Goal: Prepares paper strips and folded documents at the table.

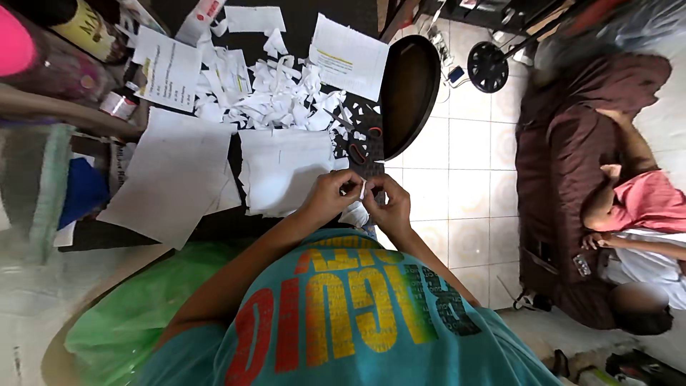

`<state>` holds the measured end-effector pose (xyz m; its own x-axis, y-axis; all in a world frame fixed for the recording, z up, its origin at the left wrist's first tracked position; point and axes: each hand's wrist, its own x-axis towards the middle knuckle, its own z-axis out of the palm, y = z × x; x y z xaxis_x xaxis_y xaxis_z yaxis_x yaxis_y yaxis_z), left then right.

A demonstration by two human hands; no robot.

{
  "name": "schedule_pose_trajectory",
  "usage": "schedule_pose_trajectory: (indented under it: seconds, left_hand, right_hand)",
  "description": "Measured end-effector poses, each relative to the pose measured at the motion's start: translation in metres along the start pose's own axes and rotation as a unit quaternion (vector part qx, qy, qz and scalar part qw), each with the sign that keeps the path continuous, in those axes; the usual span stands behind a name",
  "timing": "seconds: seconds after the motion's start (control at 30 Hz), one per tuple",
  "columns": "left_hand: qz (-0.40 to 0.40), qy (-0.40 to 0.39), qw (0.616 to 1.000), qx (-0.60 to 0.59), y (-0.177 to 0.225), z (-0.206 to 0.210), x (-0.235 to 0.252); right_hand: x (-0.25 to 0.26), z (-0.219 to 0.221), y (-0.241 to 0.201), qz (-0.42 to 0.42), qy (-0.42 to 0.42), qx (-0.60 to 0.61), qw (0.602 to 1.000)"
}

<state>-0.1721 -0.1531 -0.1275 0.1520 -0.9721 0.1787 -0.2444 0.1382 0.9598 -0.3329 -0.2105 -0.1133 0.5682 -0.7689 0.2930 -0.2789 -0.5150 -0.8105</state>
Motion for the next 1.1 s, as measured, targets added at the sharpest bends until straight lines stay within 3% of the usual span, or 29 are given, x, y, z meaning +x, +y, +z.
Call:
schedule_pose_trajectory:
  seconds: [0.23, 0.7, 0.93, 1.1]
  left_hand:
    - [-0.035, -0.046, 0.998, -0.032, 0.005, -0.006, 0.001]
    - [0.033, -0.037, 0.998, 0.049, 0.002, -0.005, 0.001]
    - [0.044, -0.045, 0.996, 0.059, -0.003, -0.011, 0.001]
    - [0.056, -0.075, 0.993, 0.076, -0.001, -0.014, 0.004]
  right_hand:
    - [0.003, -0.008, 0.004, -0.028, -0.005, -0.028, 0.999]
    - [0.003, -0.003, -0.001, -0.046, 0.01, -0.062, 0.997]
    - [0.007, -0.009, 0.0, -0.046, -0.054, -0.062, 0.996]
    - [0.006, -0.003, 0.003, -0.067, -0.025, -0.082, 0.994]
